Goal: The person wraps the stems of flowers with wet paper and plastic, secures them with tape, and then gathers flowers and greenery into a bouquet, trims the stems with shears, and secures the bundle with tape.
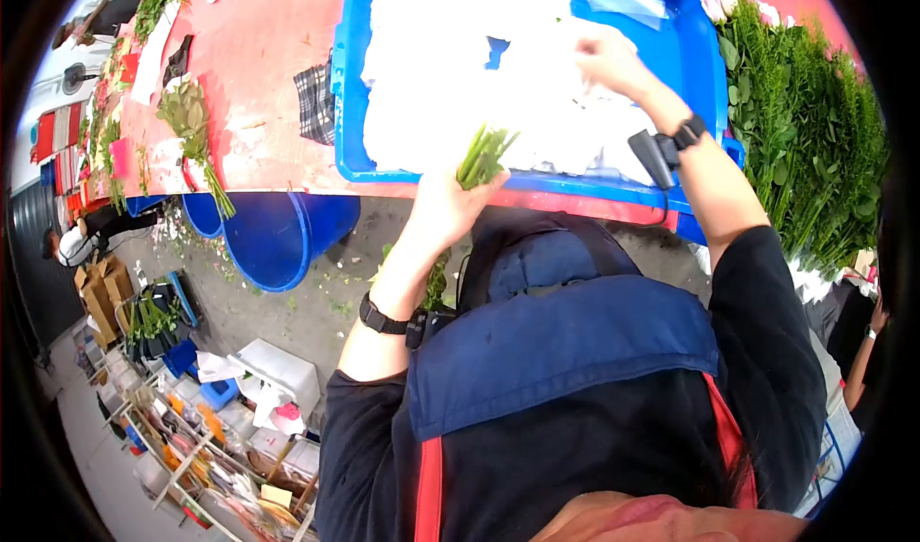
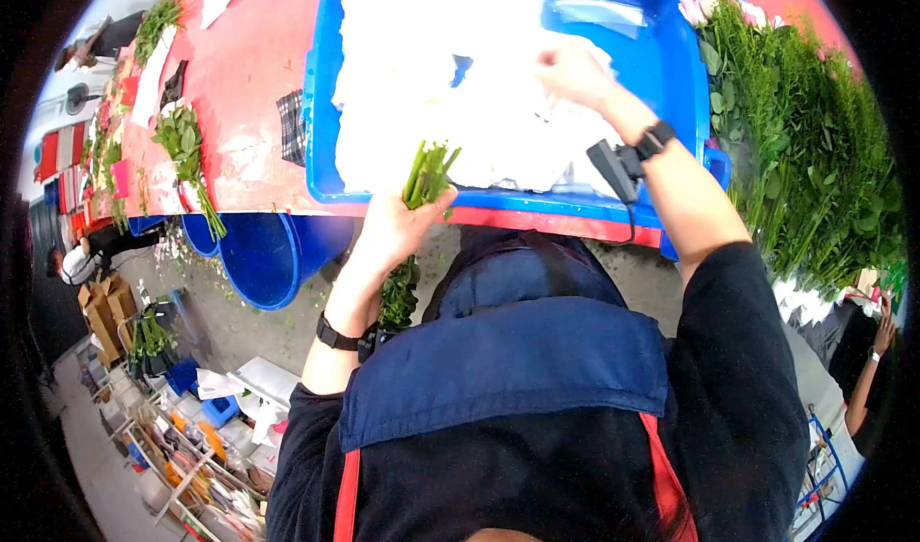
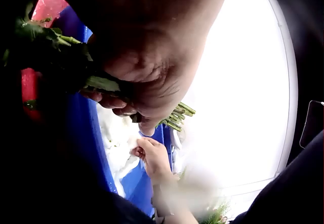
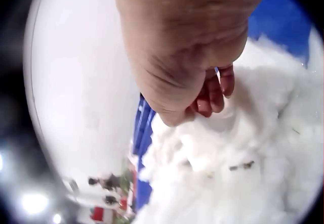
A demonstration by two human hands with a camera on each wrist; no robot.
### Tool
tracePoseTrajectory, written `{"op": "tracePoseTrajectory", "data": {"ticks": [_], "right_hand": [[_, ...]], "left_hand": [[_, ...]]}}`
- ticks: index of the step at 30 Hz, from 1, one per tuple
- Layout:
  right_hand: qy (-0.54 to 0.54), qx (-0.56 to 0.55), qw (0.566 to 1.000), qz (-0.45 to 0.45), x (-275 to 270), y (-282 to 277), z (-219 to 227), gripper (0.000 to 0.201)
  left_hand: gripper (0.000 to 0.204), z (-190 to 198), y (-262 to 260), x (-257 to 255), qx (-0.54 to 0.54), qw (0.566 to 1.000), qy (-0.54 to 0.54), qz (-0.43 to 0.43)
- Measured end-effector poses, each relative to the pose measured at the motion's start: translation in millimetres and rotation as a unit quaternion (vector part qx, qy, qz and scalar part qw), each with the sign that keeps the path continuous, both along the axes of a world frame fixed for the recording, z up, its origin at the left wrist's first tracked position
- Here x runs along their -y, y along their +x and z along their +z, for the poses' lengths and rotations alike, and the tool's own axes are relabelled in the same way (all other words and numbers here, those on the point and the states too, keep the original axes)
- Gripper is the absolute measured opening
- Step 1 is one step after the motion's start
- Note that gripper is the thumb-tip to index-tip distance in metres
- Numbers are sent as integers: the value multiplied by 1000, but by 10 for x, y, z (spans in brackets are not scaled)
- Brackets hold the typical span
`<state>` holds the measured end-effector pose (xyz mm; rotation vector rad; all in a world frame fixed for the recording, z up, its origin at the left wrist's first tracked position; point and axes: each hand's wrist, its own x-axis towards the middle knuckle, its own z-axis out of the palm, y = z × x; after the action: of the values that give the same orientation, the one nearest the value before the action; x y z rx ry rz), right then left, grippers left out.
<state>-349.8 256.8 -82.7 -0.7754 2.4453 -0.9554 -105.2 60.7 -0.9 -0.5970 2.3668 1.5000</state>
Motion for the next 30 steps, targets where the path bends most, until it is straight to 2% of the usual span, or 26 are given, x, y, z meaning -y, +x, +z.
{"op": "tracePoseTrajectory", "data": {"ticks": [1,2,3,5,8,11,15,16,17,18,19,22,25,26,27,29,30], "right_hand": [[-101,65,990,-67,-146,-52,43,20],[-223,190,952,-90,-330,-160,-16,25],[-281,244,913,-169,-425,-132,108,26],[-401,373,822,-160,-672,-181,162,26],[-456,455,711,-281,-610,133,541,28],[-486,451,707,-248,-543,358,625,29],[-425,277,849,-148,-473,590,865,26],[-354,169,914,-107,-418,726,1017,21],[-255,0,966,-51,-409,840,914,22],[-234,-101,966,39,-308,971,988,26],[-208,-201,949,128,-216,1062,1046,30],[-267,-132,950,90,-174,1085,852,40],[-274,-116,954,48,-91,1054,991,48],[-238,-97,964,66,-66,1059,818,47],[-263,9,964,47,-63,1056,785,46],[-304,218,927,11,-46,1023,761,42],[-322,270,908,-2,-35,1021,778,41]], "left_hand": [[36,-36,-24,12,-54,999,1,9],[19,-73,-60,1,-149,988,-31,5],[18,-39,-102,-5,-104,994,-13,12],[17,16,-192,-25,-53,998,21,27],[19,48,-329,-131,-7,998,61,15],[21,-6,-430,-258,14,996,82,-27],[20,-20,-512,-414,18,994,96,-45],[16,13,-540,-438,42,995,81,-46],[17,2,-546,-447,34,994,91,-44],[20,-21,-550,-452,24,994,100,-42],[25,-31,-559,-460,14,993,110,-41],[19,-12,-524,-517,-20,991,131,0],[20,-72,-477,-571,-102,988,106,-50],[21,-53,-447,-599,-193,977,58,-75],[21,-32,-418,-575,-141,983,98,-70],[23,-13,-376,-513,-69,982,174,-36],[26,-10,-365,-496,-50,977,210,-6]]}}
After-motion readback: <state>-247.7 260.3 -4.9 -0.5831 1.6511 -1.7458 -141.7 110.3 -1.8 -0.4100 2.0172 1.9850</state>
